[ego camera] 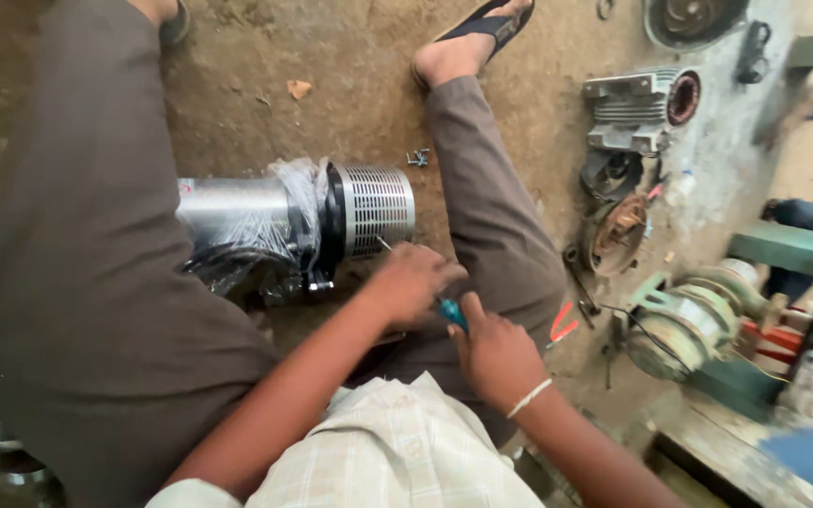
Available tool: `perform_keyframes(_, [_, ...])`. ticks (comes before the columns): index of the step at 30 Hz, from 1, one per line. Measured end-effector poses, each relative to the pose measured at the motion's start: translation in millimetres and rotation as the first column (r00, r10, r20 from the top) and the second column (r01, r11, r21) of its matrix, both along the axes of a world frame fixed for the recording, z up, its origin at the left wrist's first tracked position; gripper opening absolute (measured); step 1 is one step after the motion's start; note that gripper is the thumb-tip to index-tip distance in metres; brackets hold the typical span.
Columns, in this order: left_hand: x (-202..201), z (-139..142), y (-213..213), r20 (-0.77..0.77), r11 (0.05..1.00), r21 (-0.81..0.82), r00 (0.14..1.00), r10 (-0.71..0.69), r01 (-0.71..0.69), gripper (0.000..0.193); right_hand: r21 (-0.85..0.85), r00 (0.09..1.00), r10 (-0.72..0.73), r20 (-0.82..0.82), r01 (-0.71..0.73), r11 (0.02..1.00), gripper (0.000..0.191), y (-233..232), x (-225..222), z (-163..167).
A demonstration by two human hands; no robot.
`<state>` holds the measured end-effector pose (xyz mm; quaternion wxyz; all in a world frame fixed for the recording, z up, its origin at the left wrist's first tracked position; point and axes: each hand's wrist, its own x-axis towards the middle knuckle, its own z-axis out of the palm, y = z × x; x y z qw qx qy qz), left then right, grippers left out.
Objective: The person sits on the floor and uses a screwdriver to fasten screws into the end cover of a new electric motor. They repeatedly pick up screws, align them, and tighten them while adjusting the motor's position.
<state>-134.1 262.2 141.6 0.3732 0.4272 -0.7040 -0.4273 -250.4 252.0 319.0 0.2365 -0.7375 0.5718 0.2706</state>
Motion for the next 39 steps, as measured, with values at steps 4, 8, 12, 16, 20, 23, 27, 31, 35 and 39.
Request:
perform_keyframes(4, [71.6, -13.9, -55.2, 0.553, 0.867, 0.497, 0.760, -0.343, 0.030, 0.033, 0.019, 0.993, -0.081, 0.084, 0.080, 0.997, 0.025, 4.2, -2.3, 5.8])
perform_keyframes(8, [98.1, -15.4, -116.2, 0.274, 0.798, 0.409, 0.894, 0.355, -0.442, 0.052, -0.026, 0.950, -0.112, 0.292, 0.125, 0.992, 0.029, 2.5, -12.8, 12.3])
perform_keyframes(12, [76.7, -55.7, -167.4, 0.413, 0.791, 0.474, 0.891, 0.188, -0.387, 0.058, -0.057, 0.880, -0.071, 0.470, 0.110, 0.992, 0.027, -2.8, -34.4, 11.6])
perform_keyframes(16, [29.5, -137.4, -150.7, 0.621, 0.799, 0.416, 0.778, 0.099, -0.433, 0.066, -0.168, 0.833, 0.034, 0.553, 0.071, 0.983, 0.026, -4.9, -55.4, -0.5])
perform_keyframes(20, [12.1, -195.4, -107.1, 0.612, 0.746, 0.611, 0.755, -0.234, -0.264, 0.070, -0.225, 0.689, 0.145, 0.711, 0.027, 0.974, 0.028, -9.5, -69.7, -11.4])
perform_keyframes(23, [10.0, -205.1, -92.4, 0.515, 0.610, 0.763, 0.773, -0.371, -0.216, 0.067, -0.240, 0.640, 0.216, 0.737, -0.051, 0.969, 0.030, -16.3, -75.3, -17.5])
perform_keyframes(27, [14.1, -196.8, -102.9, 0.533, 0.624, 0.748, 0.765, -0.363, -0.225, 0.067, -0.047, 0.723, 0.070, 0.688, -0.052, 0.998, 0.037, -19.4, -75.8, -21.3])
perform_keyframes(31, [15.4, -177.8, -101.1, 0.519, 0.588, 0.772, 0.775, -0.361, -0.244, 0.062, 0.017, 0.701, 0.022, 0.713, -0.049, 0.999, 0.038, -14.6, -79.2, -21.2])
perform_keyframes(35, [15.5, -159.5, -97.7, 0.562, 0.618, 0.729, 0.774, -0.291, -0.296, 0.059, 0.119, 0.648, 0.025, 0.762, -0.178, 0.977, 0.030, -8.2, -88.7, -23.1])
perform_keyframes(39, [17.6, -155.2, -105.4, 0.566, 0.614, 0.726, 0.777, -0.277, -0.310, 0.056, 0.139, 0.658, 0.052, 0.751, -0.235, 0.962, 0.035, -0.3, -97.0, -24.0])
